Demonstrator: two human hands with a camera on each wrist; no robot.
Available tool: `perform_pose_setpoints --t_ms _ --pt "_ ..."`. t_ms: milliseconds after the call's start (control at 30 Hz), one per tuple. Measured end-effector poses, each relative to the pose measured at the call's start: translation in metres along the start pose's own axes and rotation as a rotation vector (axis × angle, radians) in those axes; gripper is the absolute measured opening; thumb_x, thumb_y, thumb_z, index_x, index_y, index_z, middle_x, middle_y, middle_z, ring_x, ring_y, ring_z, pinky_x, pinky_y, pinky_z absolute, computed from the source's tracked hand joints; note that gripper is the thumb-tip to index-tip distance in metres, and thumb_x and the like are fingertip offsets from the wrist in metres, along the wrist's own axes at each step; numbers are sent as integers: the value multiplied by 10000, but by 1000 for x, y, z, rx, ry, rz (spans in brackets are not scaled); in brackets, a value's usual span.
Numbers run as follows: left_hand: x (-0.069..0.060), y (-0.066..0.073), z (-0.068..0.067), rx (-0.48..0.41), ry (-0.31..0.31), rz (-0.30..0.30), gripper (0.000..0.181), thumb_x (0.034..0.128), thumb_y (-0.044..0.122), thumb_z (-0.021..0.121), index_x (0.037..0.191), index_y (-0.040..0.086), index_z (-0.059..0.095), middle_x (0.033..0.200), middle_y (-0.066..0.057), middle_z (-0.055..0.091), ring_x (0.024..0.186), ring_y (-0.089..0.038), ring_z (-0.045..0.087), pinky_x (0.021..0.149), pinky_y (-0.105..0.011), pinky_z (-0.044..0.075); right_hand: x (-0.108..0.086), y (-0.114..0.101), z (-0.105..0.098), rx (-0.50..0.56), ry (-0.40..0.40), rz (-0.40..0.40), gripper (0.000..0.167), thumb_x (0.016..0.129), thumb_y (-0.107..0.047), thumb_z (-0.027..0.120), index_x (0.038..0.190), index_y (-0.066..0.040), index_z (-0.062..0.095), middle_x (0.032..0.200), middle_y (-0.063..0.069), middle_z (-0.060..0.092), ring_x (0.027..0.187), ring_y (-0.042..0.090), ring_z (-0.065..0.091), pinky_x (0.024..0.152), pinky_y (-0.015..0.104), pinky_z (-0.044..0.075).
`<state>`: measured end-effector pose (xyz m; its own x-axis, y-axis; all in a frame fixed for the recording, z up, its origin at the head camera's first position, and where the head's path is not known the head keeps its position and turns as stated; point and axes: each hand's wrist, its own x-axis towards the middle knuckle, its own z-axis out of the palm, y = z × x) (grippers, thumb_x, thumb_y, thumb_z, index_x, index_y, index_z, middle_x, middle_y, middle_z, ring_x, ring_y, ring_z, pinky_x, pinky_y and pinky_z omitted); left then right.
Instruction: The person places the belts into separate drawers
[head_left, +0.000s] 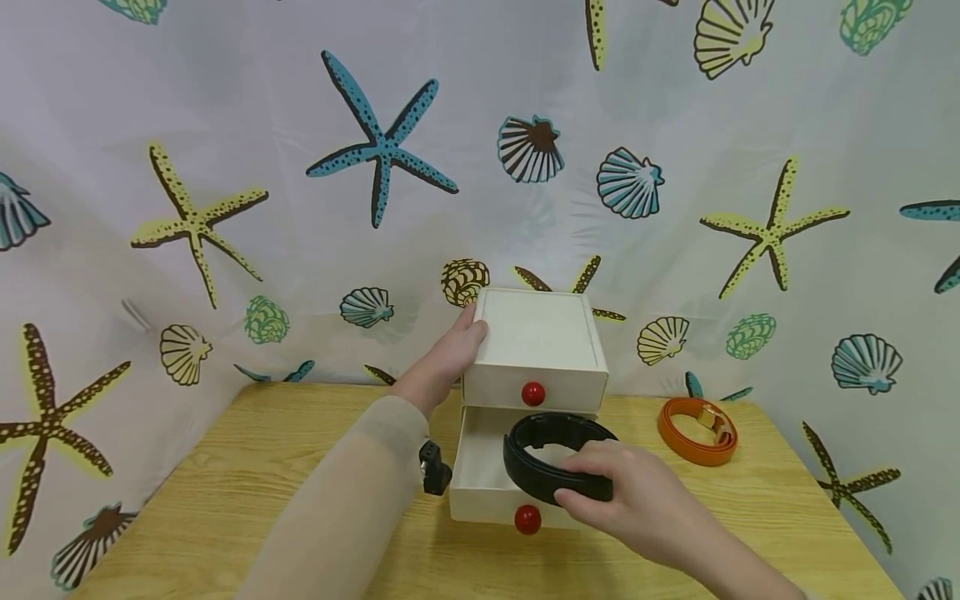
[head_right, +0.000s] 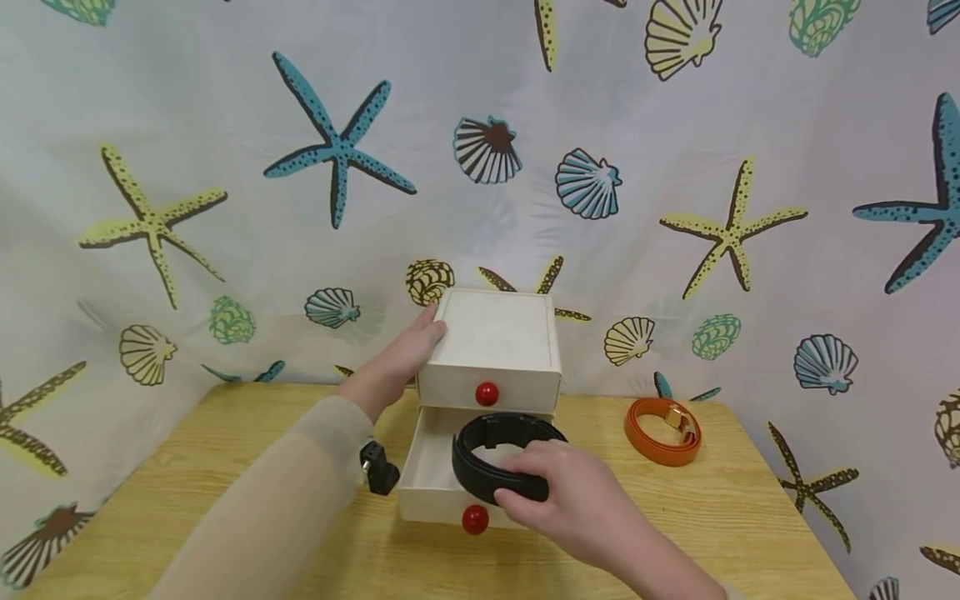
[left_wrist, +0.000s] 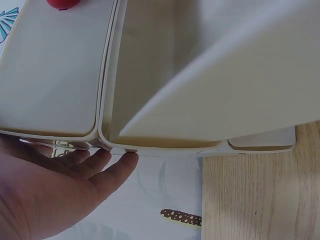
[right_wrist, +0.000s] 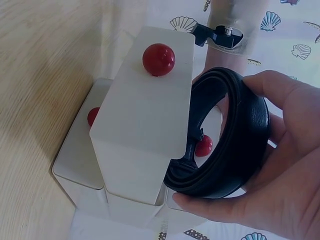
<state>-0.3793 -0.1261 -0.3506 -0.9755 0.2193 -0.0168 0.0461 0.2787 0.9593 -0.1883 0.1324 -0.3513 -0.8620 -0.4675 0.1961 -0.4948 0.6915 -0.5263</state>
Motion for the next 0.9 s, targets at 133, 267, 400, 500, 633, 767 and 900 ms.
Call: perform_pose_setpoints --t_ms 133,267,400,500,633,767,900 --pt "0 0 0 -3 -1 2 680 1192 355 278 1797 222 -1 1859 -83 20 1693 -363 1 1318 -655 47 5 -1 1 7 -16 21 278 1006 -422 828 1243 -279 846 1025 -156 716 947 128 620 860 359 566" --pt "-1 1 0 -3 -1 8 679 1191 350 277 1797 216 2 1859 -87 21 1693 -366 3 1319 -653 50 10 0 3 21 -25 34 259 998 -400 839 1219 -264 852 1021 -137 723 948 142 625 855 351 569" --pt "-2 1 0 0 -7 13 676 1191 348 272 1797 219 2 1859 -91 26 1692 -369 9 1318 -660 57 15 0 4 40 -35 38 230 998 -389 839 1178 -246 855 1046 -121 744 963 143 643 881 393 580" --pt "-2 1 0 3 -6 13 677 1190 350 269 1797 217 -1 1859 -91 22 1693 -368 3 1318 -660 51 19 0 5 48 -40 45 227 1000 -385 836 1171 -237 854 1089 -103 762 992 145 657 921 450 584" --pt "-2 2 0 4 -3 10 676 1189 355 273 1798 231 6 1859 -90 26 1693 -373 11 1313 -673 62 24 0 7 58 -48 51 210 1000 -371 837 1156 -232 853 1114 -84 768 1018 162 655 953 498 577" --pt "-4 1 1 9 -4 6 672 1190 367 276 1798 255 13 1858 -85 34 1691 -383 22 1298 -712 81 29 -1 10 57 -54 55 210 993 -354 845 1151 -215 854 1116 -69 773 1042 182 659 983 536 572" --pt "-4 1 0 11 -1 7 676 1191 369 274 1798 245 4 1860 -79 22 1693 -376 4 1300 -707 61 33 -1 13 49 -54 54 226 991 -346 844 1158 -192 854 1126 -56 784 1061 192 672 994 550 565"
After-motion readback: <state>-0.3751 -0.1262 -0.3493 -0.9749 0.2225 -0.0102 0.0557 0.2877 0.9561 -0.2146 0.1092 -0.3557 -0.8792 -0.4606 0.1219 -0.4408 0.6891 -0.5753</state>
